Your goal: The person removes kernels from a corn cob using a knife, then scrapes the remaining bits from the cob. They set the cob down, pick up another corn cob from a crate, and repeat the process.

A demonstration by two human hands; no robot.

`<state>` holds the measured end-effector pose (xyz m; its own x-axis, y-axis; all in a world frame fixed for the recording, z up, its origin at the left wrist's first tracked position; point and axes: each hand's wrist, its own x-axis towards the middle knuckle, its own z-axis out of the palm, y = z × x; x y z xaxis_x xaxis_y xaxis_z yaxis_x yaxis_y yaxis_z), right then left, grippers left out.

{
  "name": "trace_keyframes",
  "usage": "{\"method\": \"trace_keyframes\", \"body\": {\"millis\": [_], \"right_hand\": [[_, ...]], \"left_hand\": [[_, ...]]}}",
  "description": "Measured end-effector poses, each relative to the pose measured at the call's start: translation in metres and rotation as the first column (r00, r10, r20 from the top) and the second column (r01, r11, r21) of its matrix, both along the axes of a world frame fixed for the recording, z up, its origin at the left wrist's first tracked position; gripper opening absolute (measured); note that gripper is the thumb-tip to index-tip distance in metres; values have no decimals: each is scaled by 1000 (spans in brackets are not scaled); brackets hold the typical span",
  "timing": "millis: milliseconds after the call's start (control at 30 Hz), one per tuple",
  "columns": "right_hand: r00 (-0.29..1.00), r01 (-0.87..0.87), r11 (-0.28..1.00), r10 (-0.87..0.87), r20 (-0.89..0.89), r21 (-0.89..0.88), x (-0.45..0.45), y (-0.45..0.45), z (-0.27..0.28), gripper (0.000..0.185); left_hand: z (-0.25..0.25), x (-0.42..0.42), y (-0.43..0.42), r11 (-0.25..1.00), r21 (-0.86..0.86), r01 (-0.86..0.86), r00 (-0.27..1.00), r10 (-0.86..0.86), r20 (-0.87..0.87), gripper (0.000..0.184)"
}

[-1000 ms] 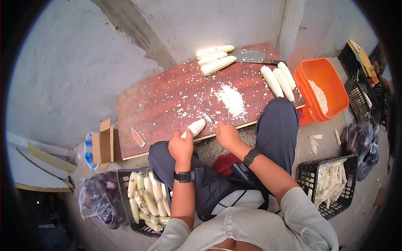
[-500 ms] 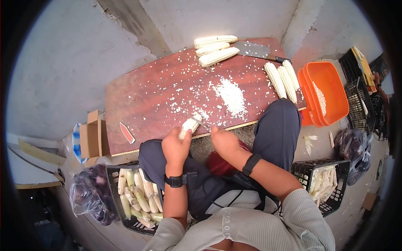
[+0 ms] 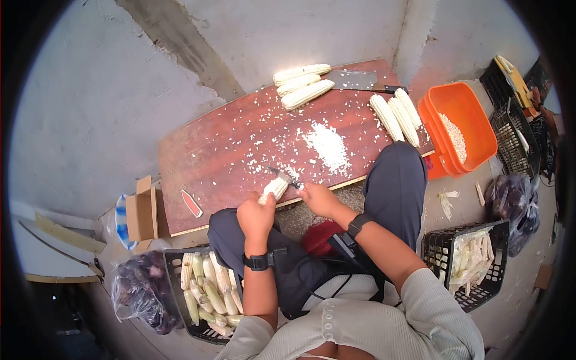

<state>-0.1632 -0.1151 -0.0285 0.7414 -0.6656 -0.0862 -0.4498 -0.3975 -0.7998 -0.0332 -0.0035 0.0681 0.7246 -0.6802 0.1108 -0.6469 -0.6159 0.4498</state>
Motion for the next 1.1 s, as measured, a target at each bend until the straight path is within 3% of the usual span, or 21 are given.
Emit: {"method": "trace_keyframes", "body": {"millis": [33,133,167,267,367,567,733,867,1100], "right_hand": [[997,28,999,-30,77,29,-1,4,1,29],[991,107,994,-109,74,23,-8,17,23,27],[994,103,985,-97,52,-142,-8,21,25,23],[995,95,906,-94,23,-412,-11,28,42,16],[989,-71,790,-23,-145,-610,-13,24,42,9],[969,-121,771,-43,-241,-625,-2,21,22,8],[968,-142,847,10,-251,-513,12,12,33,10],[919,-264,875,100,-381,-406,31,-9,20,11],[920,-230,923,103,-377,-308,32,-21,7,14]], "left_hand": [[-3,3,3,999,26,-22,999,23,-28,38],[-4,3,7,998,12,-58,997,59,-52,40],[-3,3,6,997,25,-67,996,68,-50,40],[-1,4,5,995,49,-93,994,95,-51,42],[-5,5,4,993,47,-106,992,109,-65,42],[-3,7,5,998,-18,-65,992,63,-105,40],[3,10,2,998,-14,67,990,-68,-122,35],[2,10,1,997,45,58,991,-52,-121,34],[-6,11,7,1000,14,-11,995,12,-96,34]]}}
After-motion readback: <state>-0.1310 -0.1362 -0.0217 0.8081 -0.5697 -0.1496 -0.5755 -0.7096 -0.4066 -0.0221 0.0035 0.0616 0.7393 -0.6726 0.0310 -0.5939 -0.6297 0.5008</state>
